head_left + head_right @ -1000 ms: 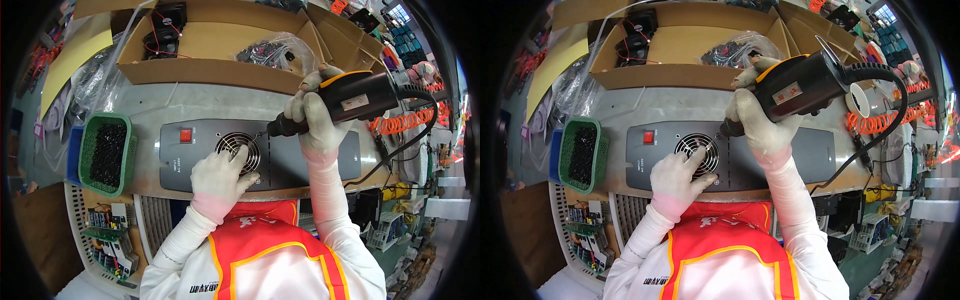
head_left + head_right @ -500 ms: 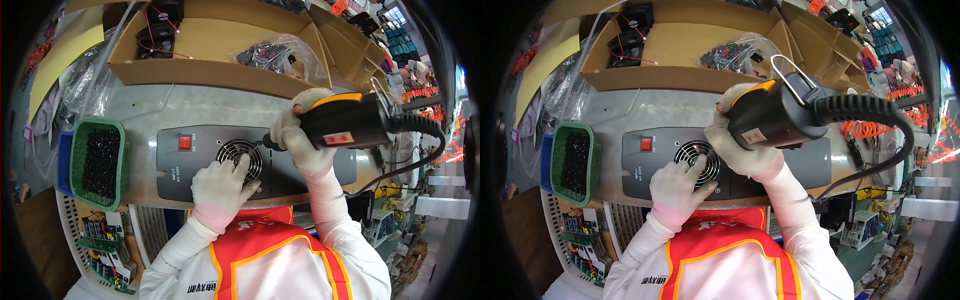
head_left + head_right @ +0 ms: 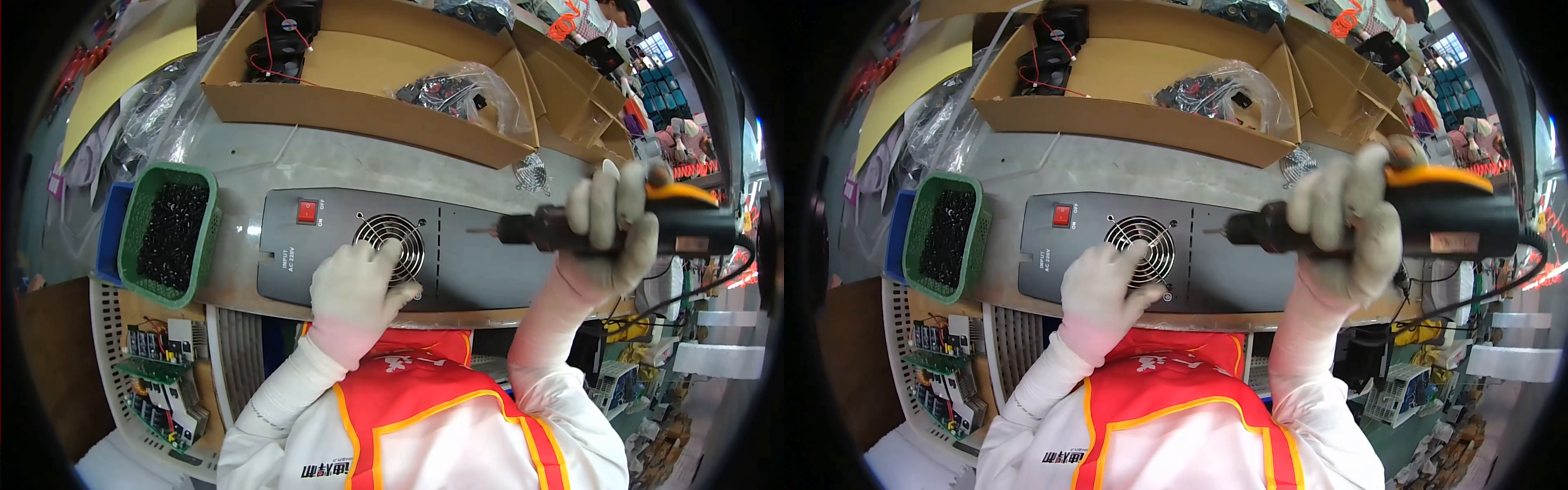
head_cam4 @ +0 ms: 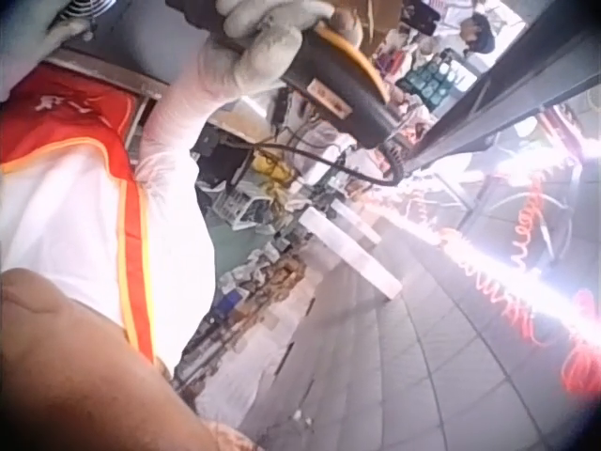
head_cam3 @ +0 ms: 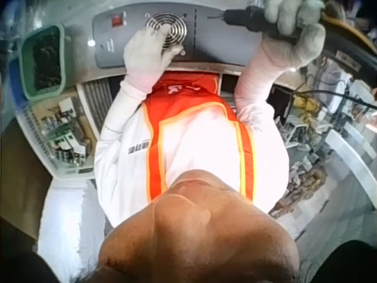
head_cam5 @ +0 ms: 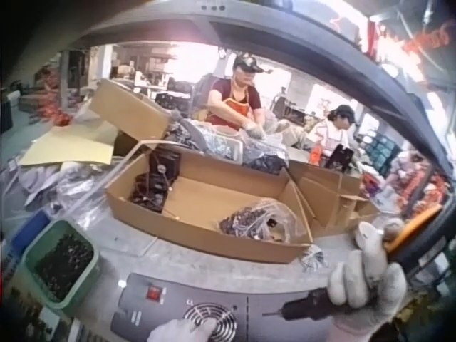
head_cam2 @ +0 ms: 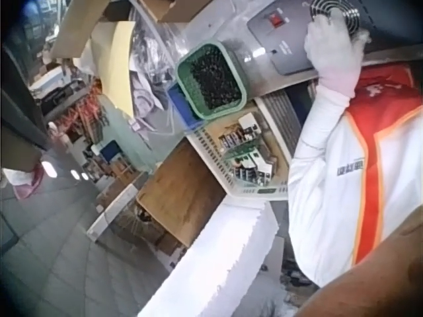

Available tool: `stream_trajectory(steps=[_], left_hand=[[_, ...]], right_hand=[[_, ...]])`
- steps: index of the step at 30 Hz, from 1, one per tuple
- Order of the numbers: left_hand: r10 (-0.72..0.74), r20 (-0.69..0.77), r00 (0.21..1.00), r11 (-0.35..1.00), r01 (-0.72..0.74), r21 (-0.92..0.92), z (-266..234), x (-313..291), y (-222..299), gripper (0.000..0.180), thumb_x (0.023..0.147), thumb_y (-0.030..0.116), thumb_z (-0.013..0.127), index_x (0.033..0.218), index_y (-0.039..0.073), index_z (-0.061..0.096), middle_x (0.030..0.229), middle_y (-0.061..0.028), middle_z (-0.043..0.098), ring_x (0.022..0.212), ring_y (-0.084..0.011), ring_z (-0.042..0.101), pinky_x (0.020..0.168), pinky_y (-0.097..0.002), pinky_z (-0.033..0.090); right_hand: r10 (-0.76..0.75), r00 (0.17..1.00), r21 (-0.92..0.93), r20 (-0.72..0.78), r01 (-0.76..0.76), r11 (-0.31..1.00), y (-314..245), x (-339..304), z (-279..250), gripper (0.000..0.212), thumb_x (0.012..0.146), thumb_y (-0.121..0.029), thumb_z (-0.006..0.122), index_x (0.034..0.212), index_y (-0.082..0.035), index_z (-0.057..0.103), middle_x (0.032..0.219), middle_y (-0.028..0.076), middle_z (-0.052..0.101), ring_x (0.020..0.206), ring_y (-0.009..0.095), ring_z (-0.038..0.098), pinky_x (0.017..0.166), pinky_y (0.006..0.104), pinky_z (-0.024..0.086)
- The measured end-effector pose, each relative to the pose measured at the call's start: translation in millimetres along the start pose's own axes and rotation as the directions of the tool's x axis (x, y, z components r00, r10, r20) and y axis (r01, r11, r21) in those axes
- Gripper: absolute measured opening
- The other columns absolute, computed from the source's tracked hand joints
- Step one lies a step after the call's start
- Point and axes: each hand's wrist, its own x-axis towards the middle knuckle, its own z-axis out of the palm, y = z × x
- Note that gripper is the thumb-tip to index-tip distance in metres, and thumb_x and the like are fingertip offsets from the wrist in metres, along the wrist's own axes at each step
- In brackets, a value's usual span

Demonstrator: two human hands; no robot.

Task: The person assembles an electronics enclosure by installing a cooling fan, a power switch, and a protective fan grill using an electric screwdriver to secure them with screws.

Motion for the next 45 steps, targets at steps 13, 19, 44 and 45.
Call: stream_trajectory(steps=[13,19,44,45], left_hand=[[-0.314,0.646,0.696,-0.447,0.492,-0.747,-6,-57,22,0.025,0.096,0.021,0.059,0.109,0.001,0.051,0.098,-0.009,0.06,0.077,-0.0118,0.06,0.063,-0.0217,0.052],[-0.118,0.652,0.749,-0.508,0.519,-0.687,6,-64,11,0.027,0.096,0.029,0.058,0.104,0.003,0.056,0.093,-0.0019,0.059,0.072,-0.0081,0.056,0.055,-0.0174,0.041],[-0.266,0.676,0.688,-0.409,0.555,-0.725,-4,-48,31,0.032,0.101,0.035,0.047,0.097,0.002,0.049,0.082,-0.0091,0.06,0.053,-0.0083,0.05,0.043,-0.0198,0.037],[-0.271,0.684,0.678,-0.404,0.565,-0.72,-3,-47,31,0.033,0.101,0.035,0.046,0.096,0.003,0.048,0.079,-0.008,0.059,0.052,-0.0082,0.049,0.043,-0.0195,0.036]], right_hand=[[0.071,0.956,0.063,-0.286,-0.055,0.997,-14,-71,30,0.045,0.091,-0.011,0.06,0.13,-0.004,0.038,0.077,-0.001,0.037,0.049,0.006,0.032,0.046,0.0246,0.03],[0.059,0.983,0.136,-0.174,-0.036,0.99,-11,-65,46,0.037,0.095,-0.011,0.053,0.128,-0.005,0.039,0.076,-0.003,0.034,0.052,0.004,0.029,0.05,0.0227,0.026],[0.128,0.979,0.114,-0.16,-0.111,0.987,5,-62,52,0.048,0.089,-0.01,0.06,0.131,-0.005,0.04,0.077,0.0,0.042,0.044,0.007,0.034,0.044,0.0259,0.034],[0.132,0.98,0.119,-0.152,-0.114,0.986,6,-61,51,0.048,0.089,-0.01,0.059,0.132,-0.005,0.039,0.078,0.0,0.043,0.044,0.007,0.034,0.044,0.0262,0.034]])
